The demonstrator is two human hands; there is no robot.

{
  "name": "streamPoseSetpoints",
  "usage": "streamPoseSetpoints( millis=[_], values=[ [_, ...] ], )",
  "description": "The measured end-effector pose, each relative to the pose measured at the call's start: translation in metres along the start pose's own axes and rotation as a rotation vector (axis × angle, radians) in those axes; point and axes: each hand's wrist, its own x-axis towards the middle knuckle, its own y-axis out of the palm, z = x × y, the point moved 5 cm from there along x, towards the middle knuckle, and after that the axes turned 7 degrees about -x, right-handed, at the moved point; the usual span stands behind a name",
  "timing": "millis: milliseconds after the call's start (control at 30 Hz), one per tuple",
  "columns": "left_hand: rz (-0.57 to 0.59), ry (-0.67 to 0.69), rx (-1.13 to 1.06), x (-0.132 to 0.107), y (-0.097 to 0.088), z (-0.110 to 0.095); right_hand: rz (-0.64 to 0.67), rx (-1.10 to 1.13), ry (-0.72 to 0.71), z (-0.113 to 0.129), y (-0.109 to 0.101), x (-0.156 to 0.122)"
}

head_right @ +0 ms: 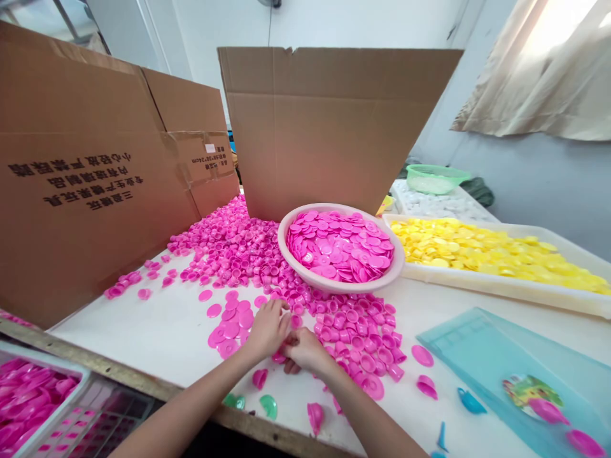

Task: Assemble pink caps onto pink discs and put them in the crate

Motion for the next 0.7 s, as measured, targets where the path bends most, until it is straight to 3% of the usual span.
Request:
streamPoseSetpoints(
  millis=[67, 233, 467, 700],
  values=[
    [-0.031, 0.016, 0.099, 0.001, 0.007, -0.005, 0.028, 0.021, -0.01, -0.003, -0.001, 0.001],
    [0.014, -0.038, 0.176, -0.002, 0.025, 0.005, 0.208, 0.111, -0.031, -0.011, -0.005, 0.004],
    [0.012, -0.087, 0.169, -0.002, 0.024, 0.003, 0.146, 0.075, 0.029, -0.01, -0.004, 0.004],
    [-0.066, -0.14, 0.118, -0.004, 0.02, 0.006, 0.124, 0.019, 0.043, -0.006, -0.002, 0.002]
  ],
)
